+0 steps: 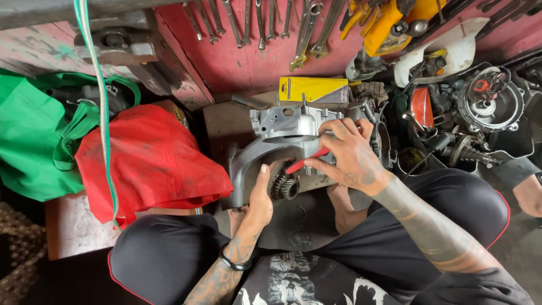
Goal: A person is cleaning a motorcycle engine gear component using a small brush to remove dirt and grease.
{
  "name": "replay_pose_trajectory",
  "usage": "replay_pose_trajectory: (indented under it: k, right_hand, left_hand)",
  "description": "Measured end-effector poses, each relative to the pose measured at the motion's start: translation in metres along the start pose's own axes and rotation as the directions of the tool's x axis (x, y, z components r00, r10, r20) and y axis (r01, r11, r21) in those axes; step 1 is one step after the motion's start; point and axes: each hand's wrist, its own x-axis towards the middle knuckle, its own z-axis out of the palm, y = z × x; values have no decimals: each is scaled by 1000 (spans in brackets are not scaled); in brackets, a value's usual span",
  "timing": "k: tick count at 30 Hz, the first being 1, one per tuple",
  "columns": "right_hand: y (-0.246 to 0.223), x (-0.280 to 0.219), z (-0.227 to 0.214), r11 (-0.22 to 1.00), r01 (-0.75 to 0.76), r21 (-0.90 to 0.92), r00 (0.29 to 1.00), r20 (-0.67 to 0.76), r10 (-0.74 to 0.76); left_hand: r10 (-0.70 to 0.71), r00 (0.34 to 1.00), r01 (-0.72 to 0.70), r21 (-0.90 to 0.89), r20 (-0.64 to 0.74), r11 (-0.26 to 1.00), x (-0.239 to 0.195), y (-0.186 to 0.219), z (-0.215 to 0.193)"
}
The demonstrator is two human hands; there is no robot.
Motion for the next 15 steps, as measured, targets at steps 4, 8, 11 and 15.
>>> replay_pose_trajectory:
  k: [4,8,11,15]
  right_hand:
    - [2,-1,2,999,40,15,999,-3,-40]
    - [3,-5,8,999,38,-17,999,-13,-39]
    - [4,-7,14,996,61,58,995,70,-65]
    - [7,-2,10,993,106,-58,994,45,-103]
  left_hand:
    - [65,995,-71,68,81,995,2,-5,-3]
    - [167,968,-171,7,189,985,10,-22,-13]
    - [165,968,-189,115,190,975,5,-13,-7]
    - [50,989,-80,221,140,972,-6,6,6]
